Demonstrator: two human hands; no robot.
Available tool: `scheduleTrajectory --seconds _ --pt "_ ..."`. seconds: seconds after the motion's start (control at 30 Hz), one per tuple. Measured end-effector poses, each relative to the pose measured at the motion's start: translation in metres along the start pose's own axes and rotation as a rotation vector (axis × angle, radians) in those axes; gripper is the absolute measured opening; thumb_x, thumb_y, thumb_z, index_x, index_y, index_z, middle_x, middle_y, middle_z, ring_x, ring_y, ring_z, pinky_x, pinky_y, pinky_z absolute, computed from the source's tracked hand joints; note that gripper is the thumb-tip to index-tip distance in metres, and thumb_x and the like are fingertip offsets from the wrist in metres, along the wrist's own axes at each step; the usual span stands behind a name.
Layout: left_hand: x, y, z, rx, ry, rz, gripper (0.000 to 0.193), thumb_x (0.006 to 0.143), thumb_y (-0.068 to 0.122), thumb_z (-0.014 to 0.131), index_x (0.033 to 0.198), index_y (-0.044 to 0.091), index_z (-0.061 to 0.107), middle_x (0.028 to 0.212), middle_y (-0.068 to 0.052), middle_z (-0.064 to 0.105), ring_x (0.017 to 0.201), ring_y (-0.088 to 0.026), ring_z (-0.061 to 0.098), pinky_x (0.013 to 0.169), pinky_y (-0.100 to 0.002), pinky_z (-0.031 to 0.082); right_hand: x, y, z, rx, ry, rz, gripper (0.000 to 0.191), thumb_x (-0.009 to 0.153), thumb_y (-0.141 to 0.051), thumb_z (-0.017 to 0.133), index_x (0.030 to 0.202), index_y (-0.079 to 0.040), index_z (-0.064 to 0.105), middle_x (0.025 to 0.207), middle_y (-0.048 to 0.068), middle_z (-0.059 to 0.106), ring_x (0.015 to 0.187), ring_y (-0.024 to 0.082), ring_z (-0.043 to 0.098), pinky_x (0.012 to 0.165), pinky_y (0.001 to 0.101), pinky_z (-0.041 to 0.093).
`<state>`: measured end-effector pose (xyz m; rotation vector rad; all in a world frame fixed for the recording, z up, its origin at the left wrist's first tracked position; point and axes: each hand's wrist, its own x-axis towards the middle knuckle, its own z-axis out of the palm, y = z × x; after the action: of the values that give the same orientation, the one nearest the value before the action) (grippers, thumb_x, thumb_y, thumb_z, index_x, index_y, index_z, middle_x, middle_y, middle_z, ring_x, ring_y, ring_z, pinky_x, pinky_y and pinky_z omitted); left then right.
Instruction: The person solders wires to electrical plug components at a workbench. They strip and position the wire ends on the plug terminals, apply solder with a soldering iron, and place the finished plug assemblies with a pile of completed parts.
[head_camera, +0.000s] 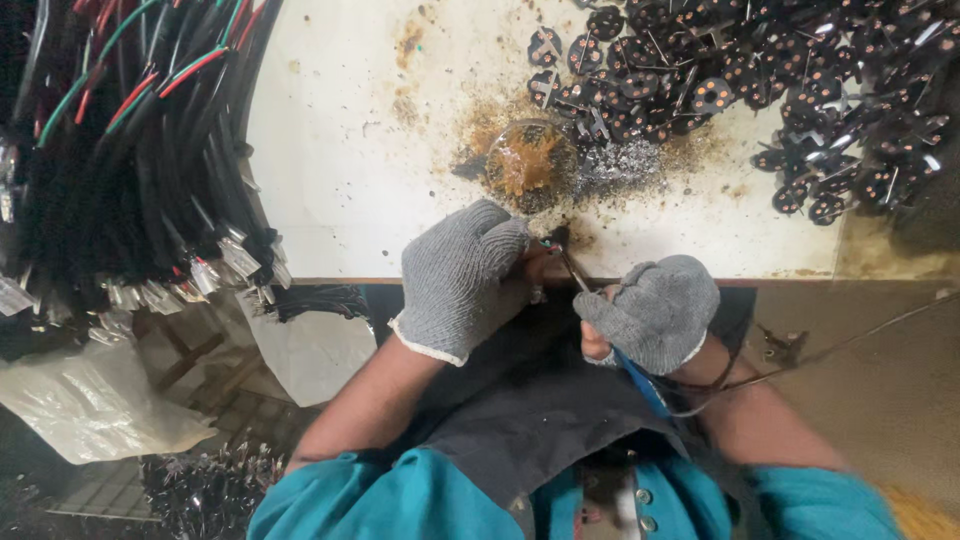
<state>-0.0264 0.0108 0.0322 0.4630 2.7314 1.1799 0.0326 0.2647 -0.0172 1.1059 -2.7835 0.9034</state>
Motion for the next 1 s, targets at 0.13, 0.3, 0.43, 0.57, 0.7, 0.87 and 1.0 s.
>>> scheduleTrajectory --seconds 0.13,0.3,0.43,0.57,0.7,0.87,1.0 --pt "0.001 0.001 0.002 0.017 0.054 0.028 0.02 0.079 0.021 0.084 0.082 0.016 0.064 0.079 -0.007 0.058 0.071 -0.032 0.063 0.06 -0.044 0.048 -0.008 0.007 0.004 -0.019 -0.148 -0.031 0.037 0.058 -0.032 0.081 0.094 -0.023 0.079 0.059 -0.007 0.063 0.05 0.021 0.06 0.046 0.0411 0.043" --pt "0.003 0.001 0.001 0.038 0.046 0.017 0.021 0.078 0.023 0.083 0.076 0.017 0.063 0.077 -0.006 0.058 0.069 -0.031 0.063 0.057 -0.044 0.047 -0.005 0.006 0.004 0.051 -0.133 0.036 0.032 0.065 -0.032 0.082 0.096 -0.026 0.078 0.067 -0.009 0.067 0.054 0.018 0.063 0.048 0.0359 0.045" --pt "0.002 0.001 0.002 0.055 0.062 0.036 0.021 0.08 0.024 0.082 0.077 0.017 0.063 0.077 -0.006 0.058 0.068 -0.031 0.063 0.057 -0.044 0.048 0.002 0.002 0.0 -0.062 0.107 -0.018 0.024 0.07 -0.032 0.077 0.092 -0.024 0.077 0.062 -0.003 0.061 0.057 0.025 0.06 0.054 0.0426 0.046" --pt "0.002 0.0 0.002 0.055 0.069 0.036 0.019 0.077 0.024 0.081 0.076 0.017 0.062 0.077 -0.006 0.059 0.068 -0.03 0.064 0.056 -0.043 0.047 0.006 -0.005 -0.009 0.018 0.189 0.041 0.021 0.08 -0.035 0.072 0.094 -0.021 0.077 0.072 -0.001 0.062 0.07 0.028 0.061 0.066 0.0444 0.049" --pt "0.002 0.0 0.002 0.07 0.057 0.037 0.022 0.08 0.025 0.082 0.076 0.017 0.061 0.077 -0.006 0.058 0.068 -0.03 0.063 0.056 -0.044 0.047 0.01 -0.008 -0.014 -0.026 0.156 0.112 0.024 0.073 -0.04 0.07 0.085 -0.02 0.078 0.072 0.005 0.06 0.071 0.034 0.059 0.065 0.0481 0.047" --pt "0.002 0.0 0.0 0.071 0.074 0.04 0.022 0.077 0.024 0.082 0.076 0.018 0.061 0.077 -0.006 0.058 0.07 -0.029 0.063 0.057 -0.043 0.048 0.012 -0.003 -0.012 -0.071 0.005 0.075 0.021 0.067 -0.037 0.072 0.078 -0.02 0.079 0.058 0.003 0.06 0.056 0.029 0.06 0.054 0.0444 0.045" --pt "0.001 -0.001 -0.002 0.015 0.07 0.062 0.023 0.073 0.025 0.082 0.079 0.016 0.061 0.079 -0.006 0.058 0.071 -0.03 0.063 0.058 -0.043 0.048 0.008 -0.004 -0.004 0.063 -0.347 0.241 0.019 0.082 -0.035 0.074 0.064 -0.029 0.074 0.054 -0.008 0.065 0.048 0.02 0.063 0.046 0.0389 0.046"
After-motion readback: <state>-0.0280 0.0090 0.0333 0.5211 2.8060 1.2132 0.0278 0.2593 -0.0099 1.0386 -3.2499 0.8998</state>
